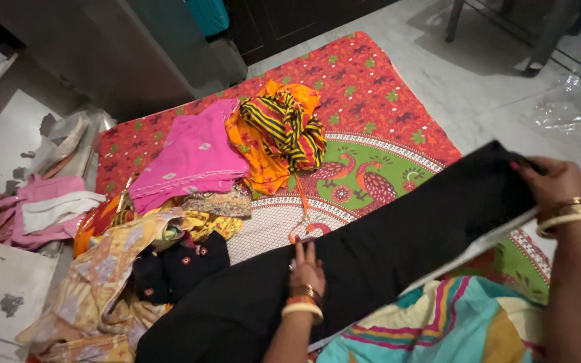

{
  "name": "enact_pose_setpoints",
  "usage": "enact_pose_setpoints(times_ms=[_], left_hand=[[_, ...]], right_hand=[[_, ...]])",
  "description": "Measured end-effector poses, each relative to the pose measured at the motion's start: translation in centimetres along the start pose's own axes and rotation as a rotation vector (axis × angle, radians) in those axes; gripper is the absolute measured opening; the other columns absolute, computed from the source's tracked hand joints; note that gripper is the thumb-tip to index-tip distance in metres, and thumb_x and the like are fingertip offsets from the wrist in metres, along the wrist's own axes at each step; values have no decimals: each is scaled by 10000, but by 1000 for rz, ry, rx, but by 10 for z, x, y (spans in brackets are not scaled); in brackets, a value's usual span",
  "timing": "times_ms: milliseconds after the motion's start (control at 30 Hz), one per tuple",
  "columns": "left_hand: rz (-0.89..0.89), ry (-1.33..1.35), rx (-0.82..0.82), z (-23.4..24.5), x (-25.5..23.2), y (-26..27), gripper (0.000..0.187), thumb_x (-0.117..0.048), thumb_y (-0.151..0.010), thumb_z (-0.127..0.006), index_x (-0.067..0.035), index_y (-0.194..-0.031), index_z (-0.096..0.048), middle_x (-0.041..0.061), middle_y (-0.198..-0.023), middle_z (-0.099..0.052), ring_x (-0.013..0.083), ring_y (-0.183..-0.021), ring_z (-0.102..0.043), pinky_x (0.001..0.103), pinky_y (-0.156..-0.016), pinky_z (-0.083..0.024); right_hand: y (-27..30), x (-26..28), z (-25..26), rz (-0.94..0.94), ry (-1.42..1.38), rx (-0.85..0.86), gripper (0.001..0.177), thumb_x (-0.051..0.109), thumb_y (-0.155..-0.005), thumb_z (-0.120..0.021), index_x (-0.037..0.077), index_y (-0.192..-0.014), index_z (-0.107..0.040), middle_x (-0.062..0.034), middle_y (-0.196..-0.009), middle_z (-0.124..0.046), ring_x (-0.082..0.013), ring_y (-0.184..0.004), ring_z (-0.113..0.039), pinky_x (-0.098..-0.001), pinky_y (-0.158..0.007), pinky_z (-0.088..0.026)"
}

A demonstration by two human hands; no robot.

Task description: The person folds a black garment on a bed by laying it flat, smoothing it by hand, and folding the sides and bottom into a rectangle.

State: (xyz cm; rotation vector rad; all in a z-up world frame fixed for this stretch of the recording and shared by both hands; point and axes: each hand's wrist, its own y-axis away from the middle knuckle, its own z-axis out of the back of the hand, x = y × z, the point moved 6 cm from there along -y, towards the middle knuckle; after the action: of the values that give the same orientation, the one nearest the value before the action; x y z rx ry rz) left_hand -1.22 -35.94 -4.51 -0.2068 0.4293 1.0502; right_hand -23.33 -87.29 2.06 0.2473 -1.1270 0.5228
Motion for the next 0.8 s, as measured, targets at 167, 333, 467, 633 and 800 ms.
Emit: enact_pose_setpoints(times_ms=[167,333,467,633,800], left_hand=[[-27,-43,116,-15,42,-61,522,-122,-896,-645,-227,-1395,-539,118,-1408,-523,372,-1141,-625,462,-968,-516],[-22,4,-100,-20,60,-77,267,-41,-827,-640,-136,-1073,-686,108,-1133,-679,358,-1018,-678,458,-875,-546],[70,15,-262,-15,56,-76,285,-152,-922,-645,-139,-1207,-650,142,-1243,-625,377,-1096,-631,468,-934,-519],[-214,-199,-110,-32,-31,-40,579,-336,-950,-627,-168,-1483,-475,120,-1548,-401,358,-1384,-408,551,-1085,-346],[-475,-188,258,-46,-99,17,814,-547,-949,-560,-169,-1610,-271,168,-1709,-106,395,-1562,-59,588,-1210,-63]], right_hand=[[1,-19,3,-59,266,56,402,288,-953,-811,-2,-1227,-761,-198,-966,-767,-265,-812,-701,-396,-777,-538],[-12,-50,11,-117,381,40,335,275,-983,-755,69,-1247,-766,-208,-980,-774,-307,-848,-724,-432,-797,-553],[-7,-59,8,-208,366,-6,342,345,-1023,-741,142,-1297,-761,-227,-1052,-763,-387,-892,-728,-490,-831,-552],[-6,-51,-9,-151,336,-29,319,314,-982,-764,142,-1250,-779,-210,-1095,-756,-356,-994,-716,-460,-925,-531],[-12,-65,-6,-143,324,-63,309,315,-998,-763,122,-1239,-773,-216,-1101,-756,-349,-1004,-723,-451,-933,-535]])
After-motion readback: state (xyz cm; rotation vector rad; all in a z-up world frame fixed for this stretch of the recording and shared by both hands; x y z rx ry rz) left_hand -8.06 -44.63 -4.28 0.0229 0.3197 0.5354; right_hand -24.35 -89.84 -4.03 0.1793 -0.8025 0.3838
